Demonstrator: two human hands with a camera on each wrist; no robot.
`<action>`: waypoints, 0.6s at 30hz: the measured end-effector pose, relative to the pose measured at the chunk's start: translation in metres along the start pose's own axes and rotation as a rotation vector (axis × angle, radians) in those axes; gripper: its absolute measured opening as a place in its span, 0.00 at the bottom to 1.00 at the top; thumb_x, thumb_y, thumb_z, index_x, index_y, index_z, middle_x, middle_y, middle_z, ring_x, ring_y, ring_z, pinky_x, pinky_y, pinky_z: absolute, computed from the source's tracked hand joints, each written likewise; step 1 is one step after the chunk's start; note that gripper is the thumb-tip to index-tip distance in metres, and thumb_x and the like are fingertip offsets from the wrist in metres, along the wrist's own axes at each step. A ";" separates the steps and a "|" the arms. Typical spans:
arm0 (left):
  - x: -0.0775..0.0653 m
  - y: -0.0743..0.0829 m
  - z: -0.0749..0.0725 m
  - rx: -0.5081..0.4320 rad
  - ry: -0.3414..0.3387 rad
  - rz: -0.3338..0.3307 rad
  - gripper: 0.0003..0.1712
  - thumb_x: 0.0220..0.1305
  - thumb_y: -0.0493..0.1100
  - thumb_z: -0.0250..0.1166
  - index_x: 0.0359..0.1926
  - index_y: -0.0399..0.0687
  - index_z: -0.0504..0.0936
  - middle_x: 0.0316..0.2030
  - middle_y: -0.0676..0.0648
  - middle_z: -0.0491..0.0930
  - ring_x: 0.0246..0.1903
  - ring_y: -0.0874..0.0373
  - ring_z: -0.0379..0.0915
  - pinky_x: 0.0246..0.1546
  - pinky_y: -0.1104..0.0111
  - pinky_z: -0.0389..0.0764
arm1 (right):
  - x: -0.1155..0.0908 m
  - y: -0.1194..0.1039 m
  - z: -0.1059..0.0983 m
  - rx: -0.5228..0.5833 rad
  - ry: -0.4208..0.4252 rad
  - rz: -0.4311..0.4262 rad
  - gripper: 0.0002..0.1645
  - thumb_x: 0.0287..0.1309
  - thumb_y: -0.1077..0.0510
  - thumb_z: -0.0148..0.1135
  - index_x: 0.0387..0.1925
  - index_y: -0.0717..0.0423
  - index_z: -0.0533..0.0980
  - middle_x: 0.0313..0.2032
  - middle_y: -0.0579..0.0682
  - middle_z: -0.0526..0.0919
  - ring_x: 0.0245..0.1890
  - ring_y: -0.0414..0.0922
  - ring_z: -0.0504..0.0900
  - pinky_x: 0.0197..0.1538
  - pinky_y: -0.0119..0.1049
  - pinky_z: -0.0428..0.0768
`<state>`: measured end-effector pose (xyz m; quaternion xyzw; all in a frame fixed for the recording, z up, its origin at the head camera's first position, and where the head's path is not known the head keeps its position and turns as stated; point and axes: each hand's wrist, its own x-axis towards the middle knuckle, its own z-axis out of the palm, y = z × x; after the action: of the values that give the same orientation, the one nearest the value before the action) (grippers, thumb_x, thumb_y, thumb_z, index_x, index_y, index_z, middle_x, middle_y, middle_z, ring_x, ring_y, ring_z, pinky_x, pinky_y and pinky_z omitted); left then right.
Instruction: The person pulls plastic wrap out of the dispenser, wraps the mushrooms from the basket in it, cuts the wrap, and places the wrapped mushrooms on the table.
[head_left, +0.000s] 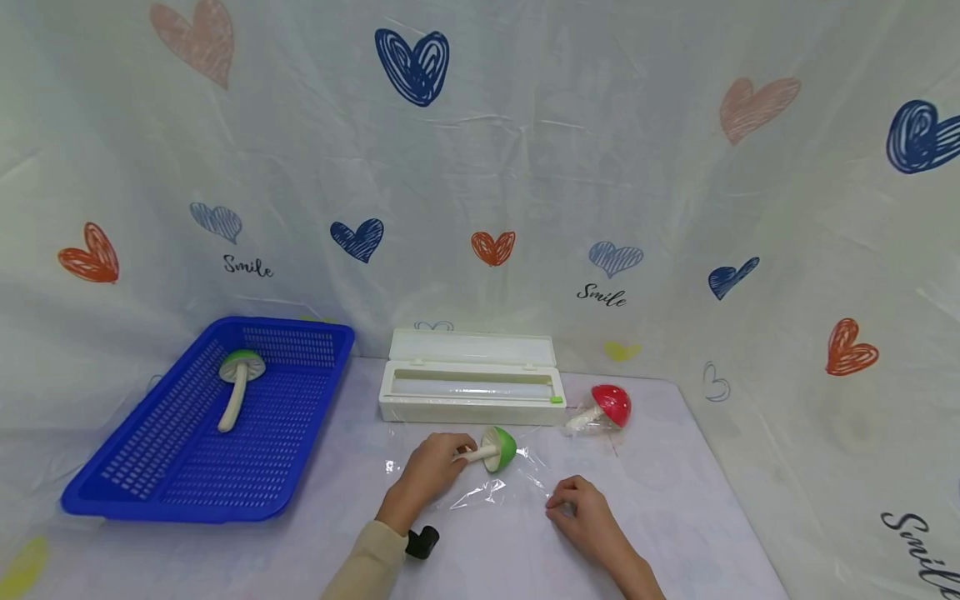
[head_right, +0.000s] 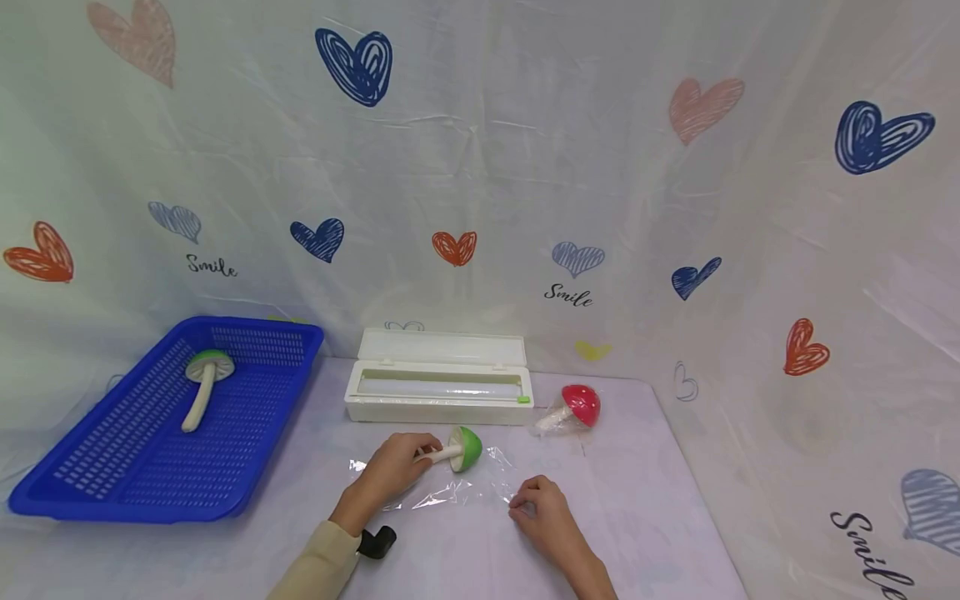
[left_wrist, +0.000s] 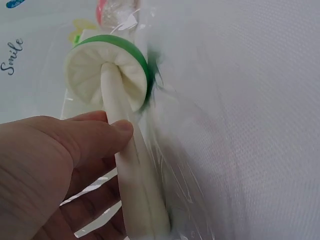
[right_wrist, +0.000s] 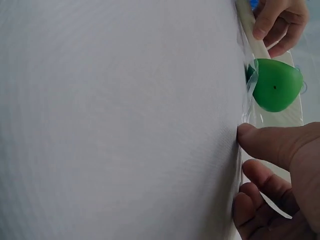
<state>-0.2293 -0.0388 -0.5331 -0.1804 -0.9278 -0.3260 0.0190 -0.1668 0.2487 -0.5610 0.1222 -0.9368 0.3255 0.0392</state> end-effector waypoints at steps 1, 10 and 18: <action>0.000 0.000 0.001 0.002 0.001 -0.003 0.12 0.60 0.34 0.73 0.43 0.52 0.90 0.36 0.50 0.88 0.35 0.57 0.82 0.33 0.64 0.79 | 0.000 0.000 0.000 -0.012 -0.008 -0.007 0.11 0.51 0.67 0.77 0.25 0.46 0.85 0.37 0.40 0.78 0.40 0.40 0.77 0.43 0.34 0.78; -0.001 0.004 0.002 -0.018 -0.009 -0.047 0.12 0.59 0.33 0.73 0.43 0.50 0.92 0.38 0.50 0.90 0.39 0.56 0.84 0.38 0.62 0.82 | 0.005 -0.007 -0.009 -0.092 -0.032 -0.050 0.11 0.62 0.68 0.68 0.30 0.50 0.78 0.35 0.41 0.74 0.39 0.40 0.73 0.43 0.36 0.78; 0.001 0.006 0.001 -0.007 -0.058 -0.069 0.13 0.60 0.32 0.72 0.44 0.50 0.92 0.40 0.49 0.90 0.37 0.59 0.81 0.37 0.64 0.81 | 0.036 -0.025 -0.023 -0.349 0.159 -0.200 0.12 0.59 0.71 0.69 0.34 0.55 0.75 0.35 0.48 0.74 0.37 0.44 0.75 0.40 0.37 0.82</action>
<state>-0.2276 -0.0335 -0.5298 -0.1575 -0.9326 -0.3242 -0.0197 -0.1953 0.2370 -0.5221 0.1799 -0.9561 0.1616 0.1655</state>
